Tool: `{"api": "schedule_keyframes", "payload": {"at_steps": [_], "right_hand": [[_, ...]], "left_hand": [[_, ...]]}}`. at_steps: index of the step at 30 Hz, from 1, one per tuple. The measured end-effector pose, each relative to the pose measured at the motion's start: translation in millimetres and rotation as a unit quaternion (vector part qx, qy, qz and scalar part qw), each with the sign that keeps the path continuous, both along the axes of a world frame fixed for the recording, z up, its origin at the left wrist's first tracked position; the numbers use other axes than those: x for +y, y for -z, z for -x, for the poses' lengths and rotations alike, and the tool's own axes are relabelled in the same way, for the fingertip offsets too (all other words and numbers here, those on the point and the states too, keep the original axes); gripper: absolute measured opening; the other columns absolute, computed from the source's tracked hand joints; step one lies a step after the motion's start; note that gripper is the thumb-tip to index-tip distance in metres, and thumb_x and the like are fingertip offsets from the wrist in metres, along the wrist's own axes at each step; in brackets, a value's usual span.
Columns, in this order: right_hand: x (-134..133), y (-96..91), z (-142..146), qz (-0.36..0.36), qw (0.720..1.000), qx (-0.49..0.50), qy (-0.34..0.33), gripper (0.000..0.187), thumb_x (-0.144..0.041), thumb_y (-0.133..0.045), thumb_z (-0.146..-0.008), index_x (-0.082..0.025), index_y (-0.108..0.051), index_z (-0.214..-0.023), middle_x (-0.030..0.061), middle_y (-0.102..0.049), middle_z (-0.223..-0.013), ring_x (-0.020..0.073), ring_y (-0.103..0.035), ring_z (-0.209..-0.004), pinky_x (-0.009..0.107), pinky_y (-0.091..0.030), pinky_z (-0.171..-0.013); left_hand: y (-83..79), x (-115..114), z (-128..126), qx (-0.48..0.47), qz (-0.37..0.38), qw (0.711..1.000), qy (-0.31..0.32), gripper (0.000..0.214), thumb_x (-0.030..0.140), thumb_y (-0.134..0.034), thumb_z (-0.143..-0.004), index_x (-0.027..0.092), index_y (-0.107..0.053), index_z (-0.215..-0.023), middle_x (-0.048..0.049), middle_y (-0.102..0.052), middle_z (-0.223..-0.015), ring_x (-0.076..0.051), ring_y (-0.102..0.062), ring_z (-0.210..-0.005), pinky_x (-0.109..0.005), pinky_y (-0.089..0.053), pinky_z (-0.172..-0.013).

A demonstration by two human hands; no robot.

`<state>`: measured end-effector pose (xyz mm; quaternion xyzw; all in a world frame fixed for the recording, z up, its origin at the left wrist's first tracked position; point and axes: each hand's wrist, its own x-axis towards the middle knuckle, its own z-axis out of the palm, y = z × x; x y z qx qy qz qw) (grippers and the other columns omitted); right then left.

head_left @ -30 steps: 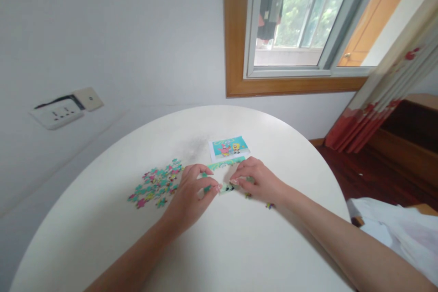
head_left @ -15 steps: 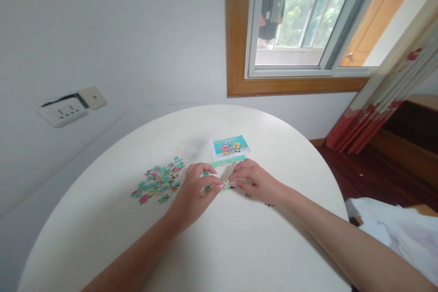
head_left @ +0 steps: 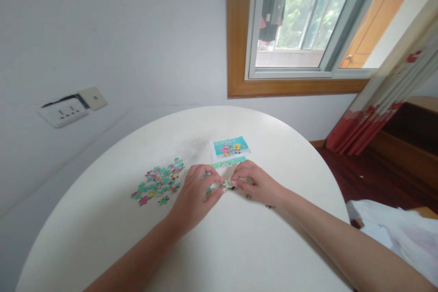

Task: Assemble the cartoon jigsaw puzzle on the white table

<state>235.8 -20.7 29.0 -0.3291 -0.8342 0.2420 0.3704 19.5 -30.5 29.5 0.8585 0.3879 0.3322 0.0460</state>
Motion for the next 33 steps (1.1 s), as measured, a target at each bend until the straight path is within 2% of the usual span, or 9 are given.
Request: {"api": "schedule_keyframes", "payload": {"at_steps": [5,15,22,29,33], "right_hand": [[-1.1,0.4,2.9,0.005,1.0,0.015,-0.007,0.017,-0.027,-0.058,-0.087,-0.019,-0.071,-0.081,0.0047,-0.069,-0.082,0.0156,-0.059,-0.084,0.029,-0.043,-0.083],[-1.0,-1.3,5.7,0.029,0.999,0.016,-0.015,0.022,-0.03,-0.056,-0.089,-0.018,-0.071,-0.078,0.0041,-0.069,-0.079,0.0152,-0.059,-0.082,0.029,-0.043,-0.082],[4.0,-15.7,-20.7,0.007,0.997,-0.06,0.056,0.018,-0.015,-0.055,-0.084,-0.02,-0.072,-0.088,0.0048,-0.071,-0.087,0.0185,-0.06,-0.09,0.033,-0.041,-0.087],[3.1,-29.2,-48.8,0.059,0.986,-0.155,-0.002,0.016,-0.015,-0.061,-0.079,-0.02,-0.075,-0.085,0.0036,-0.069,-0.08,0.0156,-0.06,-0.079,0.03,-0.044,-0.081],[3.4,-30.5,-57.0,0.098,0.981,-0.17,-0.002,0.018,-0.014,-0.062,-0.076,-0.019,-0.074,-0.087,0.0033,-0.066,-0.079,0.0141,-0.059,-0.075,0.026,-0.046,-0.072]], "left_hand": [[-2.7,-3.7,-1.6,0.01,-0.044,0.999,-0.003,0.024,0.023,-0.067,-0.08,0.021,-0.061,-0.103,-0.0058,-0.055,-0.1,-0.023,-0.049,-0.101,-0.039,-0.041,-0.091],[-7.7,-5.0,-1.0,0.038,-0.073,0.996,-0.027,0.012,0.025,-0.067,-0.081,0.025,-0.068,-0.093,-0.0043,-0.058,-0.098,-0.022,-0.051,-0.097,-0.039,-0.04,-0.089],[-7.9,1.1,6.5,0.058,-0.087,0.994,-0.034,0.012,0.027,-0.067,-0.08,0.025,-0.068,-0.092,-0.0052,-0.058,-0.099,-0.024,-0.05,-0.099,-0.042,-0.039,-0.091],[-6.9,6.1,12.3,0.068,-0.085,0.993,-0.045,0.011,0.026,-0.067,-0.078,0.026,-0.069,-0.089,-0.0054,-0.058,-0.099,-0.025,-0.051,-0.1,-0.041,-0.04,-0.089],[-5.8,8.6,14.9,0.078,-0.072,0.993,-0.049,0.01,0.028,-0.067,-0.077,0.026,-0.069,-0.087,-0.0054,-0.058,-0.099,-0.025,-0.051,-0.1,-0.042,-0.039,-0.089]]}}
